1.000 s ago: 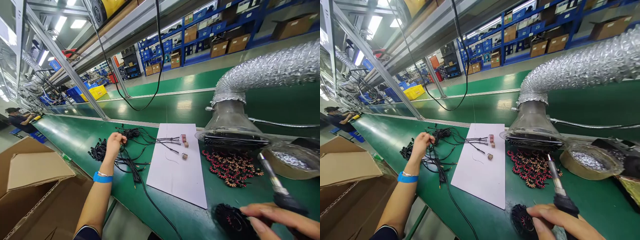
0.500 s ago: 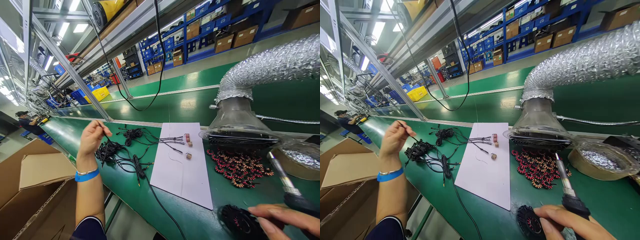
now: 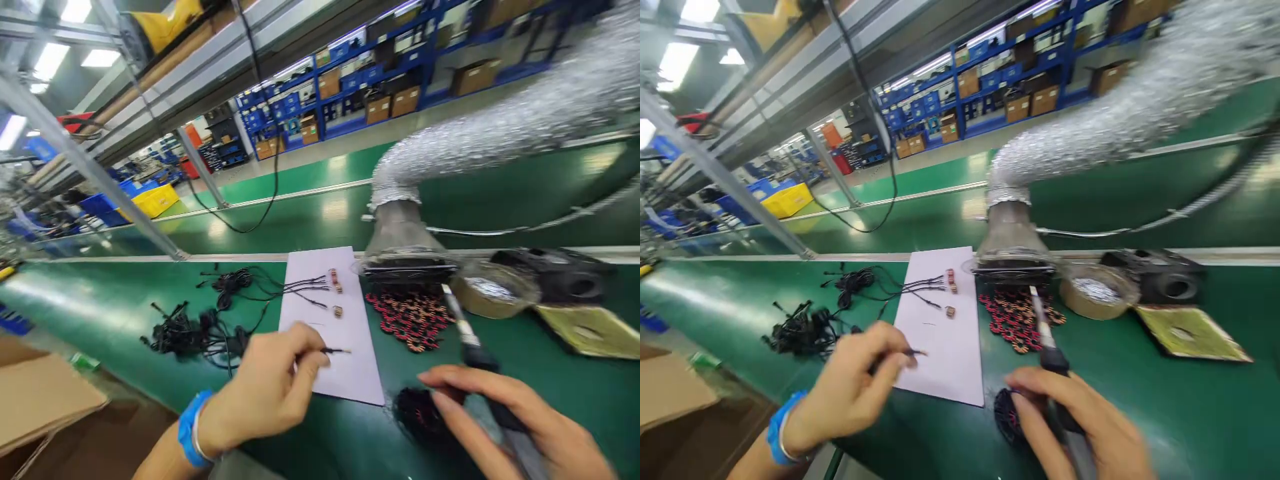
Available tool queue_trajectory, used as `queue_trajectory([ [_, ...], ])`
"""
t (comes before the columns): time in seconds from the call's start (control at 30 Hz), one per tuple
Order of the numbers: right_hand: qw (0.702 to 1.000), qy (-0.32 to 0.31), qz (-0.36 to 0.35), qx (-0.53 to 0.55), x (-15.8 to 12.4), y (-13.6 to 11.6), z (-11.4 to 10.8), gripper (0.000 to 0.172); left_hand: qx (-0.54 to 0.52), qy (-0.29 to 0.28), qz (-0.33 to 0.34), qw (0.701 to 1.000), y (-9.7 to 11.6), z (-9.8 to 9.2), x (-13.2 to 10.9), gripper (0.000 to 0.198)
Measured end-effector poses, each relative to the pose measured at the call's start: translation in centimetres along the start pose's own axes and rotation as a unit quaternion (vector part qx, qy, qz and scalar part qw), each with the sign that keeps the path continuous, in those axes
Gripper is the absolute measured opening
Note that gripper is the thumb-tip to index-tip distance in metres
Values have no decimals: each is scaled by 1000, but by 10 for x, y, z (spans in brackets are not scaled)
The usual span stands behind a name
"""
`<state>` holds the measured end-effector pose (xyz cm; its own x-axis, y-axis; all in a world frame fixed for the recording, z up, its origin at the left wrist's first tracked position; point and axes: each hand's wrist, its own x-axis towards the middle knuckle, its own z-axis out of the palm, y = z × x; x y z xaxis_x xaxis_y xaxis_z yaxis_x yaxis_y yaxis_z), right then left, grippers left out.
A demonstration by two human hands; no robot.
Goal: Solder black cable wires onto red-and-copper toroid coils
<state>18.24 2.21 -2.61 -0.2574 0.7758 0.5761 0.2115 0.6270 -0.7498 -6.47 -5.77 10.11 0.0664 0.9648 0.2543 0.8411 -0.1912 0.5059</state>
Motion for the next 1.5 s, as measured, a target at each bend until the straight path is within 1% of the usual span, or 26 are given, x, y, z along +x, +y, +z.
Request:
queue_trajectory([
  [0.03,1000,-14,-20,-2,4,-10,2,21,-30,-66,-23,997,2,18,-1,7],
  [0.07,1000,-24,-16,2,8,-19,4,23,-52,-101,-33,993,3,33,-1,7],
  [0.13,998,-58,3,19,14,-30,8,26,-85,-137,-41,986,0,52,2,8],
  [0.2,997,-61,3,37,17,-35,10,25,-104,-154,-39,982,-2,63,7,7],
  [0.27,998,-51,-6,44,18,-36,11,23,-130,-172,-48,975,-3,68,12,6],
  [0.33,998,-46,-1,49,18,-36,11,23,-172,-184,-64,966,-2,72,14,8],
  [0.4,997,-42,17,65,17,-36,12,24,-233,-185,-84,951,1,76,16,14],
  [0.5,992,-20,44,117,18,-36,14,29,-339,-179,-127,915,5,86,17,25],
  [0.6,977,-11,92,192,19,-36,17,29,-417,-170,-167,877,7,95,17,31],
  [0.7,961,-22,129,244,18,-36,18,26,-467,-173,-185,847,4,102,18,35],
  [0.77,959,-30,131,248,17,-35,19,25,-475,-180,-191,840,0,106,19,36],
  [0.83,963,-30,127,234,16,-33,19,26,-473,-183,-198,839,-3,108,19,37],
  [0.97,972,-33,126,197,17,-31,19,27,-486,-172,-209,831,-7,109,18,38],
  [1.13,984,-55,115,127,20,-32,17,29,-472,-163,-216,839,-6,109,15,36],
  [1.2,989,-40,106,97,18,-33,19,28,-497,-169,-226,821,-6,110,14,39],
  [1.3,994,23,85,62,8,-33,27,25,-562,-188,-237,770,-6,115,13,49],
  [1.33,994,41,84,57,5,-32,31,25,-577,-191,-239,758,-7,116,12,51],
  [1.4,992,61,93,62,-2,-31,36,24,-587,-189,-240,749,-7,118,11,53],
  [1.5,987,62,118,93,-6,-30,39,24,-582,-177,-242,756,-7,119,9,52],
])
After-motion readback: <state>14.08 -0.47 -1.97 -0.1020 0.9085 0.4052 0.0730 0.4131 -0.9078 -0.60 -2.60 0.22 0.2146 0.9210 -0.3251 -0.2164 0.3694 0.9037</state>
